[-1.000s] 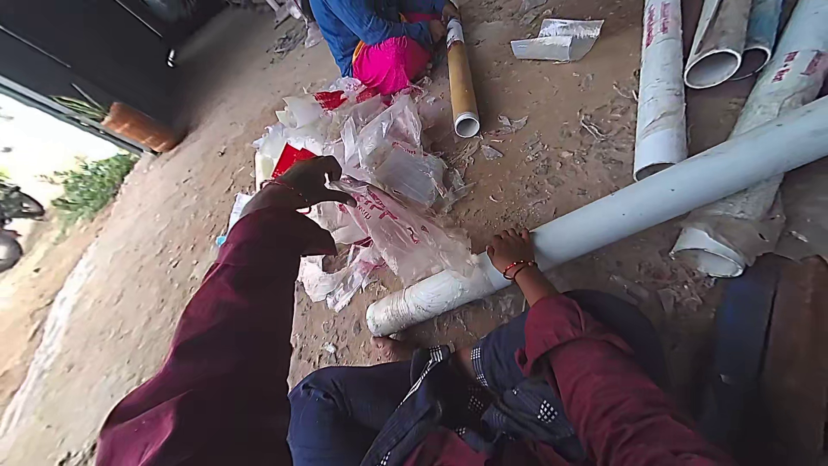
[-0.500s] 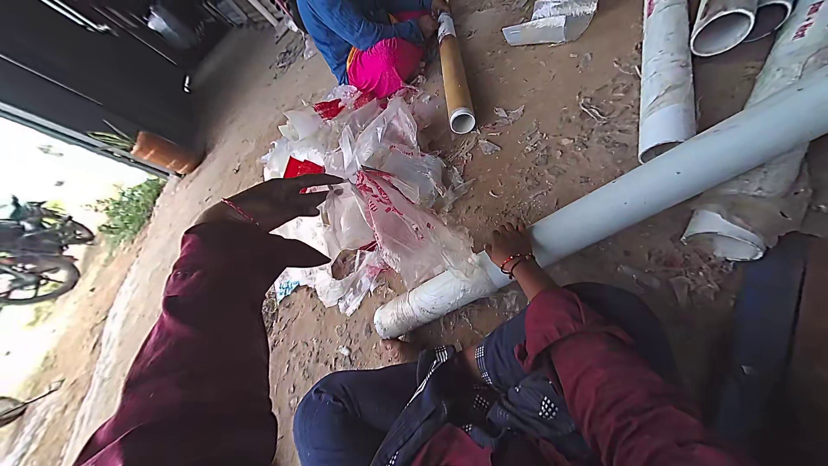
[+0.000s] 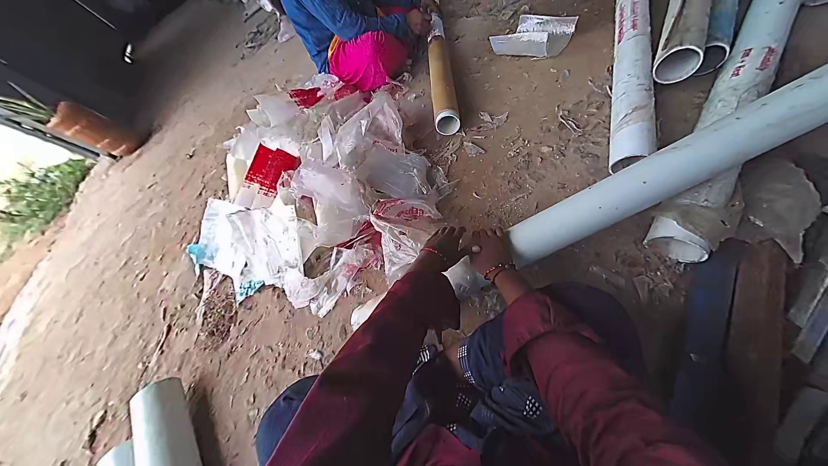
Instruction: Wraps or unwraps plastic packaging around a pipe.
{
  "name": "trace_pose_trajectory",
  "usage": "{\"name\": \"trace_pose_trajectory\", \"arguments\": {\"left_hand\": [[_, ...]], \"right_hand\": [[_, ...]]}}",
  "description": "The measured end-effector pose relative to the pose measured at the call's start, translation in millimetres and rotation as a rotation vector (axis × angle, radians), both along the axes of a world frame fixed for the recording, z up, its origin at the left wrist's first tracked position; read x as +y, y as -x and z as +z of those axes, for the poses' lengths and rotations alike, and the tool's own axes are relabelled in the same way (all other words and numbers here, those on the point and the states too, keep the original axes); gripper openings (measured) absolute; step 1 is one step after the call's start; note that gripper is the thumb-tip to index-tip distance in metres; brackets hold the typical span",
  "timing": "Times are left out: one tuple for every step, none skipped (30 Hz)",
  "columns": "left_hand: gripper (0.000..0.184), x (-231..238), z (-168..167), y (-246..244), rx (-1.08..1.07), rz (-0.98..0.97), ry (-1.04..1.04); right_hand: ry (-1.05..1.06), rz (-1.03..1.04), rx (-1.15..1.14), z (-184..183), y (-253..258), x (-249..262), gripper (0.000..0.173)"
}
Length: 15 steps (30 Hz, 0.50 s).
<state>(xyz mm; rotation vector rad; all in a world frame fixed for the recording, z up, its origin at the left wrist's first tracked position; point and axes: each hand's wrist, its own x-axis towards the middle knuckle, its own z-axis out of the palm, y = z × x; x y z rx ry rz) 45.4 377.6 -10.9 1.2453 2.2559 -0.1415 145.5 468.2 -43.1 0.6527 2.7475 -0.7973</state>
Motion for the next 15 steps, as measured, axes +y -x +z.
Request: {"name": "trace_pose_trajectory", "arguments": {"left_hand": [[0.069,-5,-7,9,0.002,0.034,0.08],[0.069,-11,-8,13,-0.005,0.048,0.183],[0.068,-18,-3,11,-0.028,0.061,0.282],[0.065,-27,5,6,-0.052,0.073,0.325],[0.062,-40,10,2,-0.059,0.055,0.309],[0.059,-55,11,1,-0.064,0.031,0.253],[0.057,-68,10,-2,-0.069,0.012,0.199],[0.055,-78,11,-6,-0.073,0.002,0.159],[0.055,-85,12,-10,-0.081,0.009,0.129],[0.055,-89,12,-14,-0.094,0.018,0.105],[0.055,-93,12,-18,-0.111,0.025,0.097],[0.054,-96,14,-21,-0.126,0.023,0.09],[0.053,-99,16,-23,-0.138,0.013,0.087],[0.052,-104,19,-24,-0.149,0.0,0.092],[0.051,-109,20,-24,-0.162,-0.017,0.096]], "right_hand": [[-0.04,0.017,-0.028,0,1,-1,0.045],[-0.073,0.02,-0.046,-2,1,-2,0.047],[-0.098,0.012,-0.048,-4,1,-3,0.046],[-0.117,0.005,-0.047,-6,1,-4,0.046],[-0.133,0.0,-0.049,-7,3,-4,0.045],[-0.155,-0.004,-0.051,-7,6,-4,0.045],[-0.175,-0.007,-0.054,-9,7,-4,0.044],[-0.198,-0.01,-0.048,-10,7,-6,0.044],[-0.225,-0.014,-0.024,-12,5,-6,0.043],[-0.252,-0.016,0.015,-16,2,-7,0.041],[-0.278,-0.016,0.056,-20,-2,-7,0.039],[-0.312,-0.018,0.106,-25,-5,-8,0.038],[-0.35,-0.025,0.165,-29,-8,-9,0.036],[-0.396,-0.029,0.233,-34,-10,-11,0.035],[-0.452,-0.026,0.317,-40,-12,-12,0.033]]}}
